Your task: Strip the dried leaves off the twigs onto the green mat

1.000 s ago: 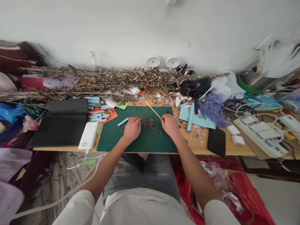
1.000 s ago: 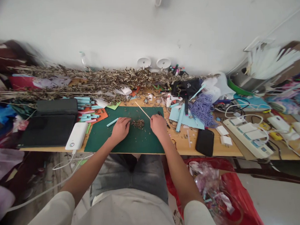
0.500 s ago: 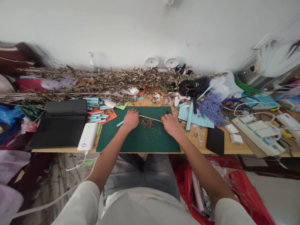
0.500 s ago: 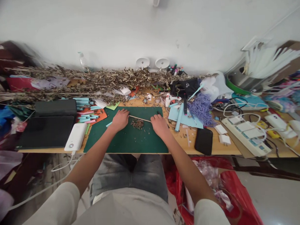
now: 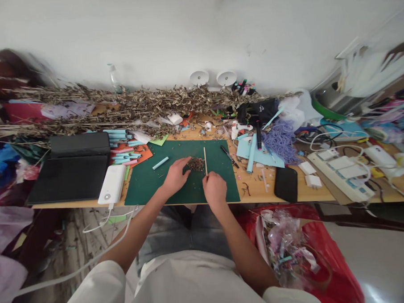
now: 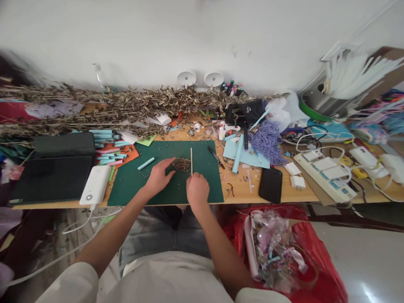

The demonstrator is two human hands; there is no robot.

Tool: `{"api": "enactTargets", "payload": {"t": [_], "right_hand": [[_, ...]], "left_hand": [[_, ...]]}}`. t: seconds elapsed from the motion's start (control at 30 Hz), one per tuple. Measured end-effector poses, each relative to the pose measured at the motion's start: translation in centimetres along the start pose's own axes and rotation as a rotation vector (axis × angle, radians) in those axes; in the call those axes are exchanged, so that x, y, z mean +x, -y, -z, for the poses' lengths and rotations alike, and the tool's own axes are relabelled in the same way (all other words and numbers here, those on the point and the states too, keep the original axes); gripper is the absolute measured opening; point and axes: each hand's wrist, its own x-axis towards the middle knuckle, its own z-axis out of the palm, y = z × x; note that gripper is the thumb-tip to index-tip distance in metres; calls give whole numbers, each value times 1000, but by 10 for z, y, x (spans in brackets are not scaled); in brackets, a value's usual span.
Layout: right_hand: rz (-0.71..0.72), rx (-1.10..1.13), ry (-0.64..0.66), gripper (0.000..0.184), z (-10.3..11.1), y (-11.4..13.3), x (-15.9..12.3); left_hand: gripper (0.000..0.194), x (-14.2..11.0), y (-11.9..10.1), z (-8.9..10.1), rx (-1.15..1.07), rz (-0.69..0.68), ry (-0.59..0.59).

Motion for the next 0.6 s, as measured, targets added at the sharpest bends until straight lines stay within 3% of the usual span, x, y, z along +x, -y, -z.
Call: {"api": "enactTargets", "payload": {"t": [0.13, 0.33, 0.47, 0.6], "right_hand": [[-4, 77, -2, 21, 0, 7, 11], [-45, 26, -37, 23, 7, -32, 31], [123, -27, -69, 28, 12, -48, 46], [452, -22, -97, 38, 19, -38, 53]], "left_hand": [[51, 5, 4, -7, 3, 59, 47], [52, 15, 2, -22, -231, 119, 5], [40, 13, 4, -9, -286, 140, -69], [31, 4, 4, 14, -262, 218, -228]]}}
